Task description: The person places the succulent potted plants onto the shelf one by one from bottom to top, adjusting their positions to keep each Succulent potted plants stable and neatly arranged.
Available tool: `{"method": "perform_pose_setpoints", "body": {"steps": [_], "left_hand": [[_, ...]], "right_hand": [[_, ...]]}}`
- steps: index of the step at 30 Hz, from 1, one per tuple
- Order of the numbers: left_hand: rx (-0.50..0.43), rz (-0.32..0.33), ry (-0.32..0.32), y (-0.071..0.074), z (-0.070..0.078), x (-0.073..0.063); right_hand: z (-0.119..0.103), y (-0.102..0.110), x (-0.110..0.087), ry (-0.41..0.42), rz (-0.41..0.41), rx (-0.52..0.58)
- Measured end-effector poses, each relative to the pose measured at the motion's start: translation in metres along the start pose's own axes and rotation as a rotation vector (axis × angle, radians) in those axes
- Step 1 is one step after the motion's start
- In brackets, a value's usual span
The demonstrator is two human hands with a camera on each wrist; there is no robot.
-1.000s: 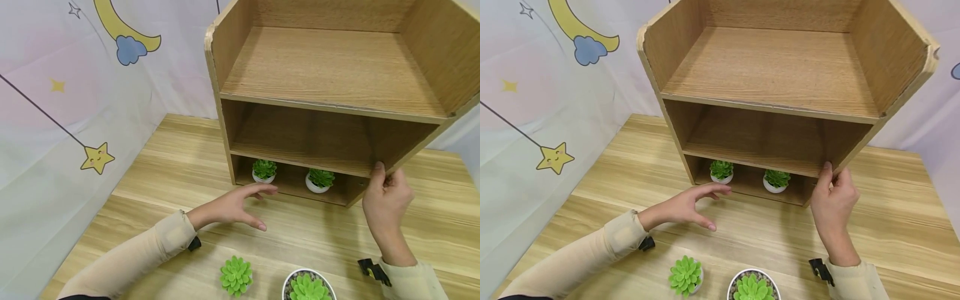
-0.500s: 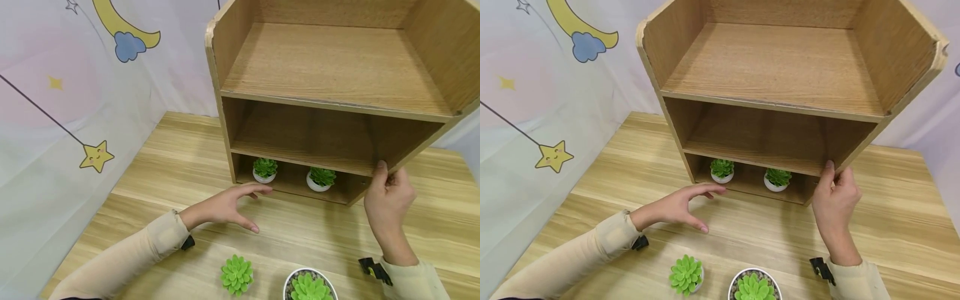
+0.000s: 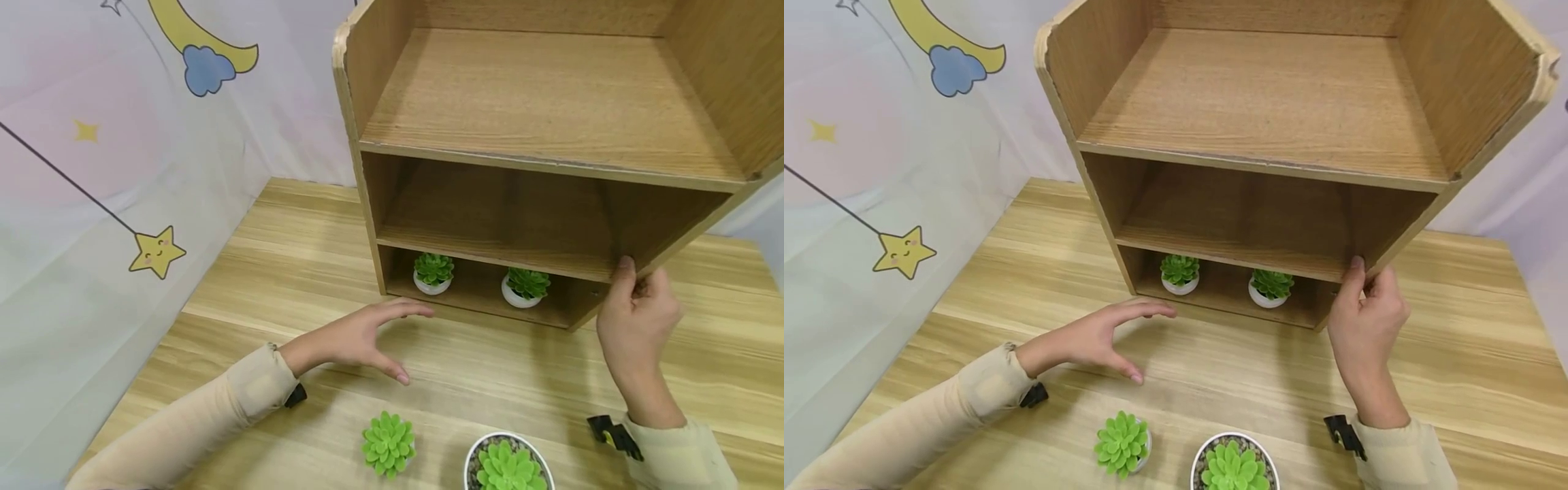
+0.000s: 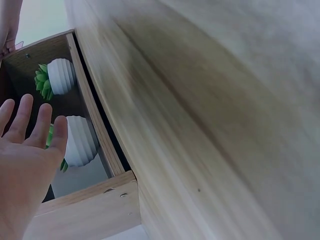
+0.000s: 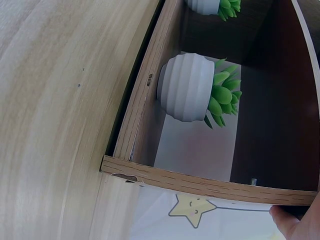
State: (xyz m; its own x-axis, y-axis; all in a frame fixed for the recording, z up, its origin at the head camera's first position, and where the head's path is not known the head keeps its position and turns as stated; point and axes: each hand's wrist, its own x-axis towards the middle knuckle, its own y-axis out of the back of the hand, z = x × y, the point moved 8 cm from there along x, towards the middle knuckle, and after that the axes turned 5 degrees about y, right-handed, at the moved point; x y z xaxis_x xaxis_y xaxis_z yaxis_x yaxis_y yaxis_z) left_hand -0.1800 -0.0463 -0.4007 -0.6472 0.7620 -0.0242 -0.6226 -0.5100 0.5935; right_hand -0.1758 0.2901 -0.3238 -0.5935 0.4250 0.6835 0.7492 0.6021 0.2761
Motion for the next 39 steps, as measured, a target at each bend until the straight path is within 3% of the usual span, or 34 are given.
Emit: {"method": "perform_pose_setpoints", "body": {"steps": [9,19,28,39], "left_hand": [[0.040,-0.024,-0.018,-0.001,0.000,-0.011],[0.002,-0.059,-0.045,-0.003,-0.001,-0.021],[0.017,-0.100,-0.026,-0.008,-0.004,-0.034],[0.054,-0.152,-0.035,-0.015,-0.006,-0.041]], "right_hand": [[0.000,0.000,0.000,-0.018,0.000,-0.009],[0.001,0.000,0.000,-0.016,0.013,-0.013],[0.003,-0.001,0.000,-0.025,0.017,-0.022],[0.005,-0.002,0.000,-0.037,0.013,-0.017]]}}
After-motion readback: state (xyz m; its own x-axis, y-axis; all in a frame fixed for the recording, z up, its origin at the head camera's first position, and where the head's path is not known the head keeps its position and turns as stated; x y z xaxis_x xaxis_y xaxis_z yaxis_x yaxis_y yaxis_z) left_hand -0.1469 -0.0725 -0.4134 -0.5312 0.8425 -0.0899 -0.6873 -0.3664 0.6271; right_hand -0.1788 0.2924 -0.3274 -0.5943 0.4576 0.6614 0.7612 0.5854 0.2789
